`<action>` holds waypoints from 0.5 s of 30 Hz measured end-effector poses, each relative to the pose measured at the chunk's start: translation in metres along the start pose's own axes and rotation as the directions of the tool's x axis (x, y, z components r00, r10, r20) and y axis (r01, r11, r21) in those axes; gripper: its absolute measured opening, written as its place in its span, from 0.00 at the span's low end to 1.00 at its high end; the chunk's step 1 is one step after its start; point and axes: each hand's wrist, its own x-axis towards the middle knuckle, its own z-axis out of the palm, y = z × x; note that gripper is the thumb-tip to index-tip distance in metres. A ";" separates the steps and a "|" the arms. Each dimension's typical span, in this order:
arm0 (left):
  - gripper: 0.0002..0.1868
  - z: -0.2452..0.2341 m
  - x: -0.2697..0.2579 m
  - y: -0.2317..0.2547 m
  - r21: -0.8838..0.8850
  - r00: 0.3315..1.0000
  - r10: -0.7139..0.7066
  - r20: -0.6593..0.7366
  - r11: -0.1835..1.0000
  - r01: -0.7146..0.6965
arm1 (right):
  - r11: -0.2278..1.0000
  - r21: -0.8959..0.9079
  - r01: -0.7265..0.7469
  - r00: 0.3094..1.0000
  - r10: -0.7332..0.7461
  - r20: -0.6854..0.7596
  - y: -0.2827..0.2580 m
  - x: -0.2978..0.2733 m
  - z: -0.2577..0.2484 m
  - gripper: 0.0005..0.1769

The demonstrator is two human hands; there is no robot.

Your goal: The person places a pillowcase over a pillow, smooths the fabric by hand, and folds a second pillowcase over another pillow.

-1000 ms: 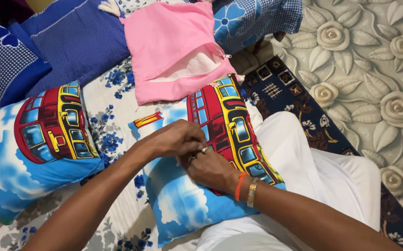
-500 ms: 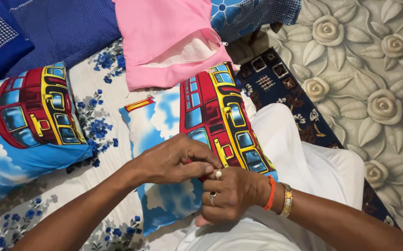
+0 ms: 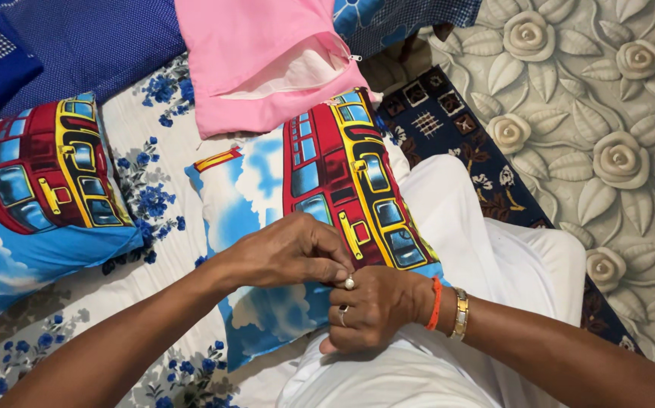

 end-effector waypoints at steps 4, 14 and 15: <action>0.11 0.002 0.001 -0.014 -0.156 0.998 -0.052 0.033 0.986 0.057 | 1.000 0.024 -0.014 1.000 0.014 -0.002 0.000 -0.003 0.005 0.28; 0.11 0.022 0.007 -0.051 -0.205 0.988 -0.149 0.030 0.967 0.152 | 0.992 0.096 -0.076 0.997 0.072 0.043 -0.009 -0.025 0.035 0.24; 0.11 0.021 0.007 -0.052 -0.141 0.987 -0.157 0.020 0.977 0.158 | 0.992 0.099 -0.075 0.997 0.071 0.043 -0.009 -0.025 0.036 0.24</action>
